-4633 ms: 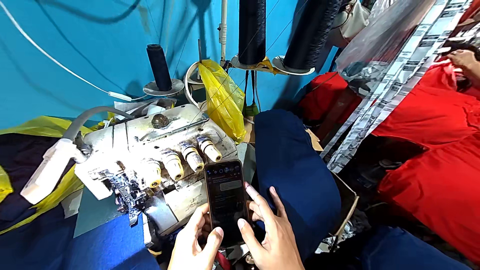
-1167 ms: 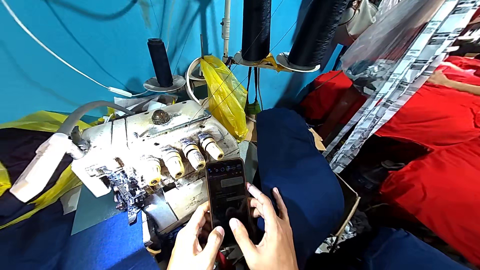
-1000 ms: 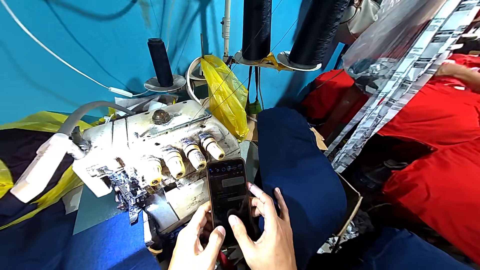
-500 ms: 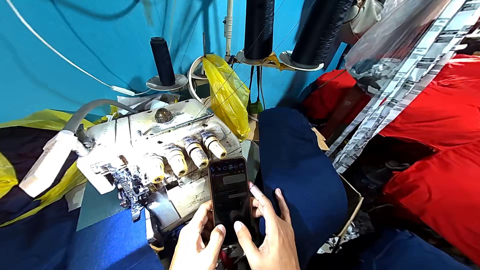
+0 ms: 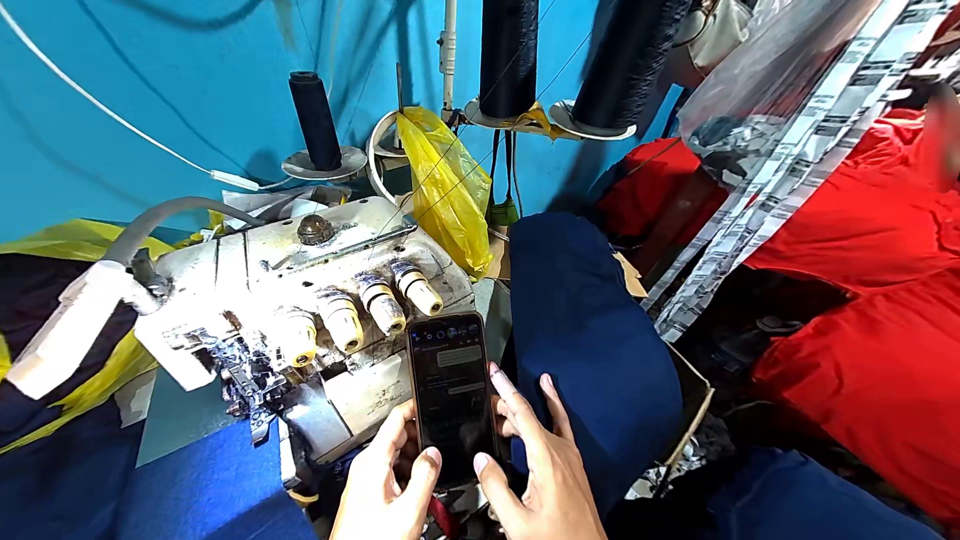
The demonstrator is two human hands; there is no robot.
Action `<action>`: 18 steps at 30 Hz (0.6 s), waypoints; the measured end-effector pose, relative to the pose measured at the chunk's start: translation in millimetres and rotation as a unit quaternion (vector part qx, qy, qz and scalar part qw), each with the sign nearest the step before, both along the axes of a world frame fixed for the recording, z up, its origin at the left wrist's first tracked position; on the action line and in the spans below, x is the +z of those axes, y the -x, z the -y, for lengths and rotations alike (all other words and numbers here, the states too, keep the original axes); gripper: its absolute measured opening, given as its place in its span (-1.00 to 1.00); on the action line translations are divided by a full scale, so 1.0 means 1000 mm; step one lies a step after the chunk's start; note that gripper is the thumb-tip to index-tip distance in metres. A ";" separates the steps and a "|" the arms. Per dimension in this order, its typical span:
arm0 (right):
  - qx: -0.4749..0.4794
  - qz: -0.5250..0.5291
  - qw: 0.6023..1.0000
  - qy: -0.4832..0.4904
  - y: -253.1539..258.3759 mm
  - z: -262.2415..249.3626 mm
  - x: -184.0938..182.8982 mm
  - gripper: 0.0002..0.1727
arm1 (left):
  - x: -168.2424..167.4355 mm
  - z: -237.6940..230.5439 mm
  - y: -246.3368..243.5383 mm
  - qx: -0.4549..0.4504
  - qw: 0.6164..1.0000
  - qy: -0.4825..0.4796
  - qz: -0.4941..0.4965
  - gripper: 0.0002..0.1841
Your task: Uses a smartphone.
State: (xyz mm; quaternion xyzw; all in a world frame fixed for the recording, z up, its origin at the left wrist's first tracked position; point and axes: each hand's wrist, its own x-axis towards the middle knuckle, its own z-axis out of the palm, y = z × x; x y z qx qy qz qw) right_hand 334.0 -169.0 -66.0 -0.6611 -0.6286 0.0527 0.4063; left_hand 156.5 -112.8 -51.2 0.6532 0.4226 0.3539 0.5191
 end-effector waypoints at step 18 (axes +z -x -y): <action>0.000 0.010 1.000 -0.012 0.000 0.000 -0.003 -0.22 | -0.001 -0.001 0.002 -0.012 1.000 -0.003 0.001 -0.53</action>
